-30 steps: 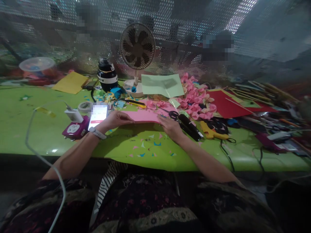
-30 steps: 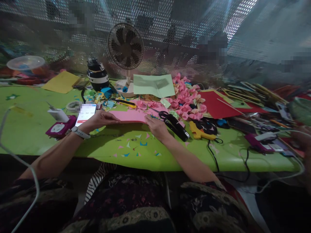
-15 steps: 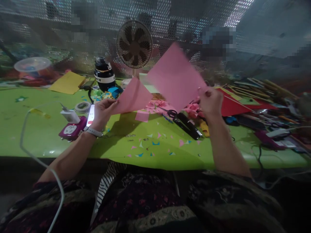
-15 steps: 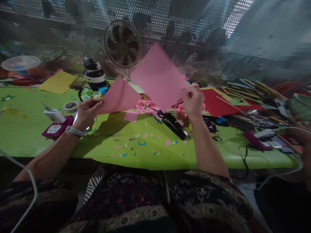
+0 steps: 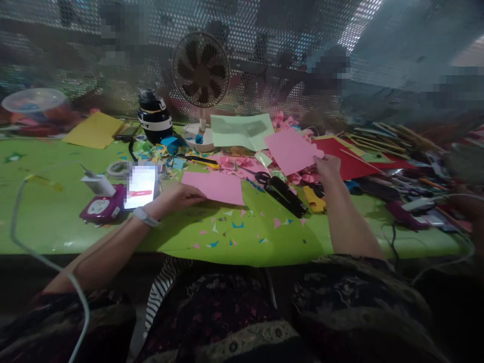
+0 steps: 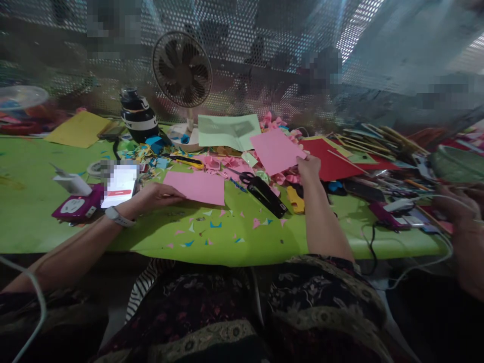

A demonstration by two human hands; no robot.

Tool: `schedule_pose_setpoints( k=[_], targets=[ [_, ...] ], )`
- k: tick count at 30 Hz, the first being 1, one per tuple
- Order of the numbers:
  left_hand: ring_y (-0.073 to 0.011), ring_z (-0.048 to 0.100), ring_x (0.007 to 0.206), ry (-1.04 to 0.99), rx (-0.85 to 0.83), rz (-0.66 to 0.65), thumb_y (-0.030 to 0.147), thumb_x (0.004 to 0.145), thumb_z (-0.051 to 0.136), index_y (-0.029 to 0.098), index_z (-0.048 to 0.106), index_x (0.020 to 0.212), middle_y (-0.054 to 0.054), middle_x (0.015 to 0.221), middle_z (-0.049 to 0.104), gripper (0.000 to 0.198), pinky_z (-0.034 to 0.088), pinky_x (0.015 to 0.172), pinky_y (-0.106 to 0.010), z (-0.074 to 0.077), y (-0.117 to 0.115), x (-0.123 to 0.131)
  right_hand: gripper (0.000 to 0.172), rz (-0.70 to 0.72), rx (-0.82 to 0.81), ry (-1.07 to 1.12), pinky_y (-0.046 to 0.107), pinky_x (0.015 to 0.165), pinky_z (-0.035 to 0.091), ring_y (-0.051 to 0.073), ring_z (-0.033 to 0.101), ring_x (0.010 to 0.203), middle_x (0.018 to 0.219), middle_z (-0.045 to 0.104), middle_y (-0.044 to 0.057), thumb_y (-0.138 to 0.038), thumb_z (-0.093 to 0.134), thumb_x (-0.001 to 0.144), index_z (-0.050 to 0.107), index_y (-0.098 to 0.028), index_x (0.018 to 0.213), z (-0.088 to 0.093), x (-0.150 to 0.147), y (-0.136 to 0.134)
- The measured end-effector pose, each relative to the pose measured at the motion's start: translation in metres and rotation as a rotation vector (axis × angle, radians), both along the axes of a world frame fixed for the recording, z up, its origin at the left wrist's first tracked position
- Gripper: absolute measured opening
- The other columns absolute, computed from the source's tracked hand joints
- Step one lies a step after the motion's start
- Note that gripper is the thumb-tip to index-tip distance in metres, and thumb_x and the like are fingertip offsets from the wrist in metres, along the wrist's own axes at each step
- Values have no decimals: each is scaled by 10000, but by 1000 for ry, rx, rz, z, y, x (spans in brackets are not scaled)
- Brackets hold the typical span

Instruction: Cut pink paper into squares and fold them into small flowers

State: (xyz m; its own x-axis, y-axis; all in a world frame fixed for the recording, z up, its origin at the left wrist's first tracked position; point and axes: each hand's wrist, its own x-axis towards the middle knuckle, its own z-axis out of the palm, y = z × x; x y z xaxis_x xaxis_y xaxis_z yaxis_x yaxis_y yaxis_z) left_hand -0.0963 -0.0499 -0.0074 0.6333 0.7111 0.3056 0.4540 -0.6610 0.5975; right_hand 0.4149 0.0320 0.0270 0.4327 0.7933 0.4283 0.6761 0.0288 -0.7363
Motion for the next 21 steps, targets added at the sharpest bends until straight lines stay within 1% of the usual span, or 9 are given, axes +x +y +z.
schedule_pose_setpoints(
  k=[2,4,6,7,10,13,16,19,21],
  targets=[
    [-239,781,871,67,11,-66,410,967,639,233,836,1069,-90,1026,824,284,614,782,-351,-3,0,3,479,-188,-109,-15,501,795,575,348,729,939,962,712,273,-409,586,961,673,6,1182,6,-4,-5],
    [-243,782,893,84,29,-64,397,978,634,255,833,1093,-88,1055,821,270,618,803,-367,-5,-1,4,650,-311,-103,-231,571,1038,481,417,570,1314,1359,583,358,-431,640,931,555,20,1391,13,-21,-17],
    [-236,783,886,71,45,-28,410,975,637,267,834,1073,-78,1027,824,262,621,803,-363,-5,-2,5,762,-199,-19,-391,641,1122,410,442,395,1479,1555,447,314,-510,638,935,454,-55,1519,19,-54,-36],
    [-230,783,892,54,46,-8,417,978,631,264,832,1064,-75,1020,824,267,621,809,-357,-4,-3,5,754,-59,7,-434,652,1126,413,432,394,1485,1580,443,276,-545,615,952,447,-105,1540,20,-75,-48],
    [-210,780,893,-13,31,35,441,981,615,237,826,1038,-72,1008,825,299,618,817,-329,3,-11,6,719,610,-86,-540,620,1104,475,379,490,1435,1576,516,175,-620,610,954,494,-232,1547,13,-142,-87],
    [-192,773,836,-65,-34,44,453,976,617,207,825,1006,-76,968,826,324,615,768,-294,13,-25,9,648,1019,-116,-596,570,1120,478,335,548,1396,1506,607,146,-621,662,931,616,-243,1457,-4,-185,-114],
    [-178,763,788,-69,-155,33,449,973,628,197,823,994,-67,918,825,319,606,725,-272,15,-36,11,394,1110,-172,-460,430,944,566,240,718,1065,1128,788,94,-520,519,1046,784,-239,1122,-19,-198,-124],
    [-179,759,756,-69,-273,69,489,952,660,189,817,951,-65,877,819,339,608,694,-275,8,-36,9,418,1029,-294,-315,369,780,551,212,698,833,895,765,67,-519,523,1042,764,-215,889,-25,-197,-126],
    [-199,773,833,-76,-227,179,508,960,650,179,806,1002,-88,956,821,366,630,761,-312,2,-36,7,429,916,-339,-273,367,736,523,212,656,768,829,718,59,-542,554,1017,718,-209,802,-26,-197,-125]
  ],
)
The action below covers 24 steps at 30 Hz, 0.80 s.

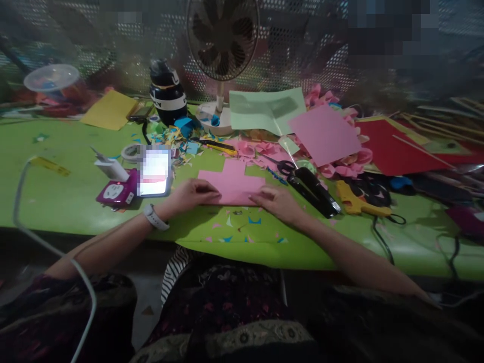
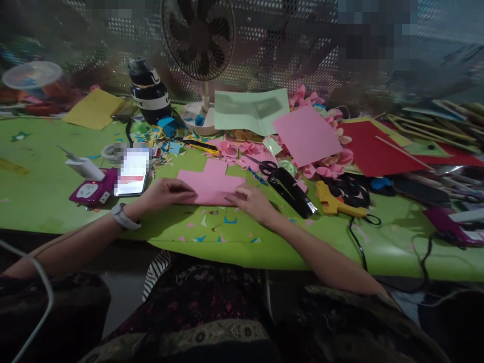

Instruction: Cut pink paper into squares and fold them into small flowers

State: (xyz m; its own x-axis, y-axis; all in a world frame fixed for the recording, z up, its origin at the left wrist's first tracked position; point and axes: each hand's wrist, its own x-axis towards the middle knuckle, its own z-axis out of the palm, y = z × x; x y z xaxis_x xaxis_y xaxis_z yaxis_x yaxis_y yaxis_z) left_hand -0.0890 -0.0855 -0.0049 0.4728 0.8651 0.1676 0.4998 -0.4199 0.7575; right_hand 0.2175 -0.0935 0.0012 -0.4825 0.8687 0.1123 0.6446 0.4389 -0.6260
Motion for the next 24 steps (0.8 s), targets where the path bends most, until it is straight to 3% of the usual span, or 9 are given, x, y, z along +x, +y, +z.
schedule_pose_setpoints(
  k=[3,5,7,10,14,16,18,20,24],
  targets=[
    [-247,714,1194,168,308,104,444,1024,575,218,757,1200,-111,1302,749,340,548,1081,-459,-5,-9,2,431,-86,12,4,374,735,495,218,618,756,811,671,60,-547,580,991,663,-212,734,-2,-3,1],
    [-266,540,1443,368,508,6,415,1044,541,265,662,1380,-90,1539,590,387,327,1268,-544,-8,-23,9,413,-94,26,1,376,750,489,221,617,778,835,670,66,-529,592,982,654,-213,724,-5,-4,2],
    [-295,375,1558,517,603,-105,547,1022,538,197,438,1587,-145,1661,422,672,192,1314,-540,-13,-39,18,384,-111,30,-9,378,755,494,221,623,787,856,681,68,-503,597,981,663,-210,740,-8,-4,3],
    [-302,260,1606,600,630,-161,746,980,424,145,131,1692,-176,1711,303,977,130,1318,-504,-25,-54,28,342,-127,42,-49,404,782,529,239,658,826,898,715,80,-474,589,986,703,-204,809,-10,-3,4],
    [-311,279,1596,612,604,-138,804,967,317,142,16,1695,-183,1712,299,1029,123,1303,-519,-33,-55,31,390,-141,297,-140,529,1034,511,326,648,1210,1276,716,158,-437,517,1028,711,-178,1245,-8,-4,-8],
    [-319,283,1593,622,587,-134,812,964,303,135,18,1692,-188,1711,299,1034,140,1296,-530,-33,-54,30,513,-39,427,-216,563,1178,408,338,501,1441,1520,580,178,-434,469,1054,578,-160,1473,-9,-6,-20],
    [-325,286,1591,638,568,-138,802,971,307,126,30,1689,-190,1708,306,1024,163,1289,-537,-30,-55,30,647,133,458,-291,543,1240,350,319,373,1549,1645,442,184,-492,431,1067,411,-136,1607,-14,-8,-33],
    [-328,287,1590,655,555,-148,782,982,315,116,42,1687,-193,1705,314,1008,171,1288,-539,-28,-56,30,793,248,440,-342,522,1260,333,305,304,1588,1688,358,201,-590,386,1061,239,-111,1676,-22,-8,-42],
    [-328,282,1593,655,562,-155,741,1000,341,125,37,1689,-186,1706,317,972,152,1298,-526,-27,-57,31,909,306,401,-406,518,1293,272,299,218,1618,1716,266,211,-674,309,1046,56,-94,1699,-37,-8,-48]
  ],
)
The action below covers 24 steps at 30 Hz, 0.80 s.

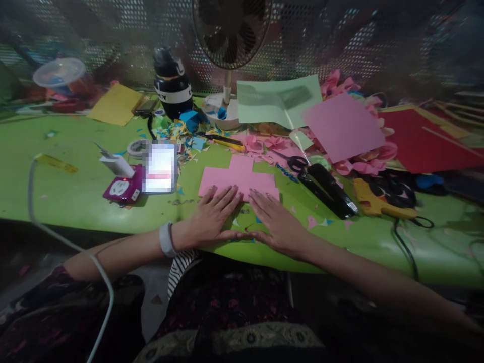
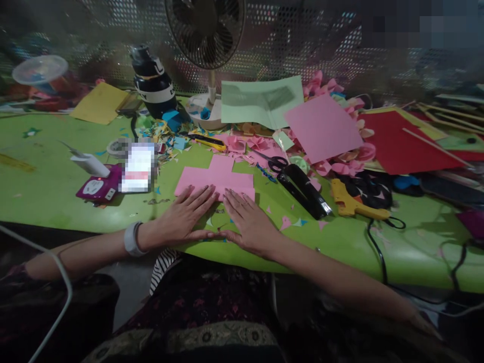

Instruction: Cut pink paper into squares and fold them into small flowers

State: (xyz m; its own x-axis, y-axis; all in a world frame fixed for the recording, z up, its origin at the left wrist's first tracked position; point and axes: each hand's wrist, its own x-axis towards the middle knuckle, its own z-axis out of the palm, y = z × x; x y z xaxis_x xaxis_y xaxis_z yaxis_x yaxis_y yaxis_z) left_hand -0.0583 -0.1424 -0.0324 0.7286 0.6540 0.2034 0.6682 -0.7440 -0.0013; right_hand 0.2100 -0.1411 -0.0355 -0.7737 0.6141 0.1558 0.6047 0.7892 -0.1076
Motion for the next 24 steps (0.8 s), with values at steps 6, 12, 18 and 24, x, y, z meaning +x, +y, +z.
schedule_pose_setpoints(
  k=[6,12,18,24],
  targets=[
    [-345,306,1583,-91,-17,-12,698,997,430,179,6,1694,-181,1698,335,967,150,1301,-536,-3,1,1,959,-27,-23,-57,503,1310,231,287,193,1625,1735,217,176,-686,362,1030,-28,-120,1698,2,-2,-1],
    [-348,297,1586,-92,-56,-8,720,993,403,186,11,1696,-181,1710,308,966,126,1306,-530,-1,1,1,963,-54,-41,-63,476,1308,235,294,204,1621,1736,226,172,-677,413,1020,31,-115,1702,9,-5,-5],
    [-353,281,1591,-71,-70,0,759,991,329,144,34,1693,-205,1709,295,978,108,1305,-547,1,1,2,914,-50,-97,-61,505,1303,238,306,198,1622,1729,232,203,-697,318,1035,143,-85,1691,11,-4,-6],
    [-333,272,1597,-55,-108,23,774,984,317,164,74,1692,-180,1712,301,966,135,1306,-543,7,0,5,916,-37,-102,-31,536,1293,262,313,203,1620,1724,249,206,-690,304,1039,97,-86,1695,8,-1,-7]
  ],
)
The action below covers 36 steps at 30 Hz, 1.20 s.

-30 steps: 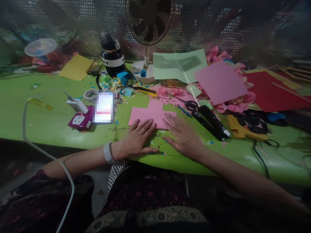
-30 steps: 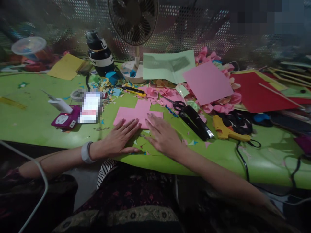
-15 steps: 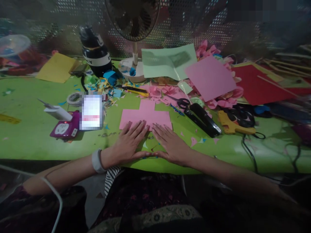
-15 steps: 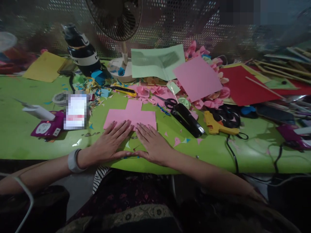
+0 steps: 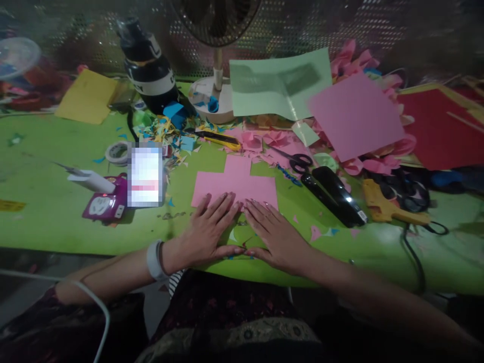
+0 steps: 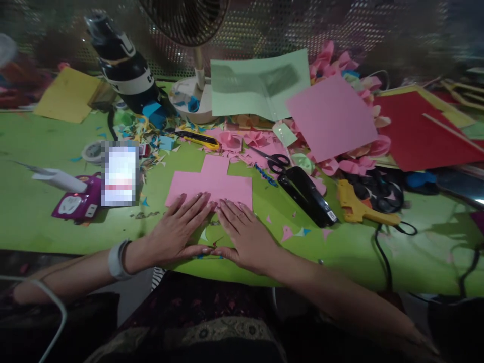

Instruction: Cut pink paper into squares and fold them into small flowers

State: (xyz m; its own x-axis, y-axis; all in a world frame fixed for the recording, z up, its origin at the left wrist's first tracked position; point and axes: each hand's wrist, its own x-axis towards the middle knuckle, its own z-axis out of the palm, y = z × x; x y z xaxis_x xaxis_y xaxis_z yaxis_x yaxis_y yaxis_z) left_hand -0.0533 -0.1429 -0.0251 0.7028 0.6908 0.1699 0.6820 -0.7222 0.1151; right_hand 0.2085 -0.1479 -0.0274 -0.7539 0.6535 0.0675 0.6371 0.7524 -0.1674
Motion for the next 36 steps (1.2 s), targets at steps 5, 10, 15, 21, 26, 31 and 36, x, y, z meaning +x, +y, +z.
schedule_pose_setpoints(
  k=[5,10,15,21,26,31,36],
  targets=[
    [-342,263,1598,18,-9,-2,782,973,353,172,181,1678,-159,1702,336,948,117,1311,-563,6,-2,0,955,18,36,17,547,1271,302,329,270,1597,1702,305,220,-663,359,1040,-13,-69,1688,-4,1,0],
    [-343,260,1596,38,-45,-10,755,984,376,163,239,1667,-157,1710,316,914,113,1314,-577,8,-3,-1,941,16,29,39,557,1255,326,328,273,1595,1701,313,211,-619,392,1047,-40,-79,1686,-4,2,0],
    [-331,233,1607,34,-52,-4,761,984,359,159,271,1657,-152,1719,294,906,83,1321,-571,8,-2,-1,901,-2,54,42,575,1264,295,337,207,1614,1727,257,189,-594,376,1055,-23,-98,1693,-2,1,-2],
    [-334,216,1614,51,-77,2,769,976,367,159,277,1658,-161,1724,275,920,96,1318,-583,10,-2,0,859,-33,56,38,589,1270,268,341,230,1608,1724,276,180,-586,391,1050,77,-122,1702,-3,0,-5],
    [-361,224,1608,54,-120,1,743,955,470,172,248,1670,-147,1730,269,941,146,1310,-603,11,-2,0,867,-29,32,34,587,1275,264,334,237,1606,1720,296,163,-607,418,1037,117,-140,1702,-3,-1,-5],
    [-349,230,1607,39,-105,5,756,967,422,179,263,1661,-146,1725,282,917,134,1314,-603,10,-2,0,846,-26,20,14,572,1282,262,327,244,1607,1718,308,153,-639,377,1040,156,-156,1699,-1,-2,-4],
    [-335,248,1602,15,-66,8,759,988,349,165,298,1645,-154,1710,318,887,63,1322,-581,8,-2,1,841,-37,51,2,531,1299,245,318,227,1613,1713,318,158,-654,312,1050,226,-96,1673,2,-5,-4]
  ],
)
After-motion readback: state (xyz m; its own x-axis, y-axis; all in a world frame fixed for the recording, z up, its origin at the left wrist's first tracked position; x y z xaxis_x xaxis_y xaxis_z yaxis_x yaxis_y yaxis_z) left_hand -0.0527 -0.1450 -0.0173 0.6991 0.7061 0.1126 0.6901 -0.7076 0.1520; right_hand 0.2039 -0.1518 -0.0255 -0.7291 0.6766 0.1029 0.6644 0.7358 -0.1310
